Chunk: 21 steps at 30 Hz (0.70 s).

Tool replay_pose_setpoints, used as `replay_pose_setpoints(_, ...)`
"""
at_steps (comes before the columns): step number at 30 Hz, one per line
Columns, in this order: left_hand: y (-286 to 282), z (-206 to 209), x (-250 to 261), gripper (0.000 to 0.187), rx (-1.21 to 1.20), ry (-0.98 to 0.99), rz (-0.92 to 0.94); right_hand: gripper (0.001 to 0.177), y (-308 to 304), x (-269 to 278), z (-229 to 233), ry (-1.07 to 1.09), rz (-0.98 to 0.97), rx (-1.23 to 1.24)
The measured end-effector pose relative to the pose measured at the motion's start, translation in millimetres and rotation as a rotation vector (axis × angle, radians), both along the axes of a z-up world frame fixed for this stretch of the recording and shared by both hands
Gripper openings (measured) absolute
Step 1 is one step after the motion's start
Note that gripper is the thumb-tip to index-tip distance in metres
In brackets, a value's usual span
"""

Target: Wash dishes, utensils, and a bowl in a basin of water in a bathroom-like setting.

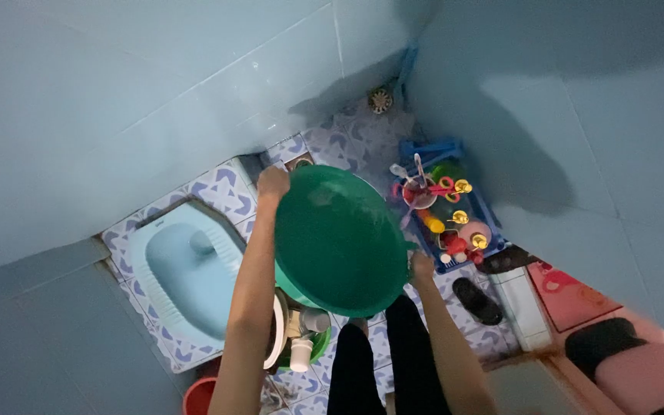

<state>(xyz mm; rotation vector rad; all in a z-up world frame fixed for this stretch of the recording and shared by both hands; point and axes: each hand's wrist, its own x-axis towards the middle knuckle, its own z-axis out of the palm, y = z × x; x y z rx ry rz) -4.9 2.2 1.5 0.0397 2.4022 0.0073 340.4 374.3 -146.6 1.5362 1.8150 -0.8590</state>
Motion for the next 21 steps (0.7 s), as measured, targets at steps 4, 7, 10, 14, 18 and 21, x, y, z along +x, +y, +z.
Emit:
replay_pose_setpoints(4,0,-9,-12,0.047,0.055,-0.012,0.574,0.051,-1,-8,7,0.038,0.231,-0.073)
replay_pose_setpoints(7,-3,-18,-10,0.044,0.06,-0.017,0.633,0.047,-7,-28,28,0.056,0.362,-0.053)
replay_pose_setpoints(10,-4,-14,-10,0.042,0.068,-0.009,0.595,0.048,-3,-36,31,0.039,0.236,-0.045)
replay_pose_setpoints(14,-20,-11,0,0.034,-0.111,-0.004,-0.208,0.062,-10,-40,38,-0.122,0.001,-0.002)
replay_pose_setpoints(18,-39,-3,40,0.03,-0.059,0.053,-0.101,0.036,1,-15,21,0.033,0.92,0.157)
replay_pose_setpoints(21,-62,7,88,0.039,0.119,0.118,0.397,0.057,-10,-37,81,0.259,-0.112,0.011)
